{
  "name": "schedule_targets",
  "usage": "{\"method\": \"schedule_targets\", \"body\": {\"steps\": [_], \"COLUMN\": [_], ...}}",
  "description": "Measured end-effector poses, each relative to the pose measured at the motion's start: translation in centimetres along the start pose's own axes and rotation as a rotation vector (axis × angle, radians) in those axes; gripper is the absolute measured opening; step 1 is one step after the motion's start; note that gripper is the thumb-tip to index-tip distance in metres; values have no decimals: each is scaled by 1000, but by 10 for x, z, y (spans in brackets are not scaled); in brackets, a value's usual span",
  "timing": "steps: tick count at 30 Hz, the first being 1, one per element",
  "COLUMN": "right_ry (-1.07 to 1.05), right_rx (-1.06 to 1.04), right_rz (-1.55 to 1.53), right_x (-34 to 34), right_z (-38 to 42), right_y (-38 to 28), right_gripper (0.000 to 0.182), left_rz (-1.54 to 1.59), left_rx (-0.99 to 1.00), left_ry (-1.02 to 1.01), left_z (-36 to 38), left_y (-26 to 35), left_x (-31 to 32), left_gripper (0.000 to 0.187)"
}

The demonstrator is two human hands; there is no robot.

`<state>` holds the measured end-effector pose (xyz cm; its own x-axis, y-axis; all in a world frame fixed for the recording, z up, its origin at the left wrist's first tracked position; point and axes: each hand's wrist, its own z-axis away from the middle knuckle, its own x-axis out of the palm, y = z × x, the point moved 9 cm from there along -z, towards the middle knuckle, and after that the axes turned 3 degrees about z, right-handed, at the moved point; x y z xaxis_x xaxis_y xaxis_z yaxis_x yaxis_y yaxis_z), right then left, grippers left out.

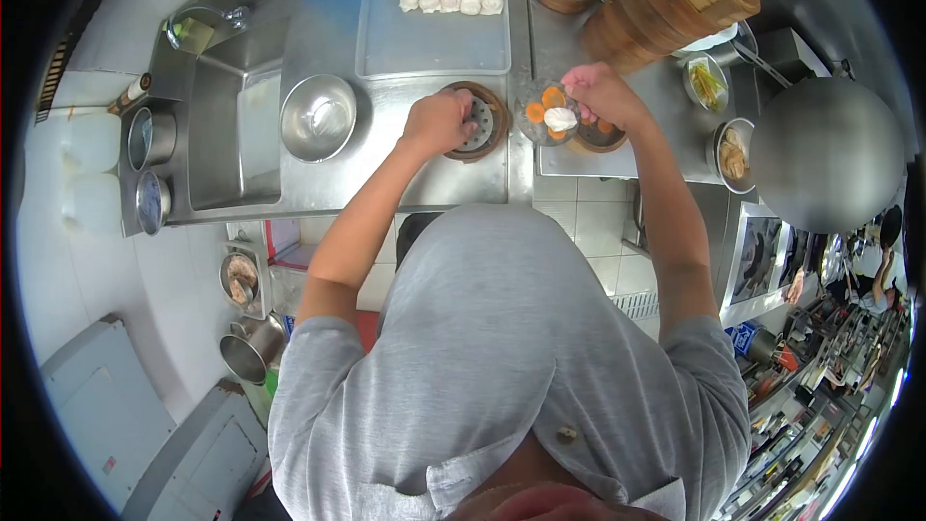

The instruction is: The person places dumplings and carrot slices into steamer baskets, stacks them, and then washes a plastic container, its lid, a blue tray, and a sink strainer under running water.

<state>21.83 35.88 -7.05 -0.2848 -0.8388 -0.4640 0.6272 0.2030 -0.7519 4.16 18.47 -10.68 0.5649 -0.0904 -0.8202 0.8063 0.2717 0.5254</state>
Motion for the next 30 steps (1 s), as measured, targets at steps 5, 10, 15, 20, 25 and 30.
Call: {"method": "schedule_targets", "body": {"steps": [5,10,15,20,25,30], "right_ry": [-21,-6,23,54,21,28], "right_rx": [-10,15,-10,3,-38,33], "right_rz": [-30,-47,-18,-110,-176,-219], "right_x": [-1,-4,-7,-13,-15,-16], "right_z": [10,20,21,17,29,54], "right_y": [9,11,21,46,51,55], "right_gripper": [20,18,17,15,11,7], "left_rz": [-299,-307,-270,-109,-6,-86], "left_rx": [5,0,40,70,182,608], "left_ry": [-62,-109,52,-67,66,392], "left_z": [-22,-28,-27,-28,-12,48], "left_y": [3,1,4,-1,48,245], "left_x": [25,18,-3,-20,-124,-309], "left_gripper": [42,41,28,18,12,14]}}
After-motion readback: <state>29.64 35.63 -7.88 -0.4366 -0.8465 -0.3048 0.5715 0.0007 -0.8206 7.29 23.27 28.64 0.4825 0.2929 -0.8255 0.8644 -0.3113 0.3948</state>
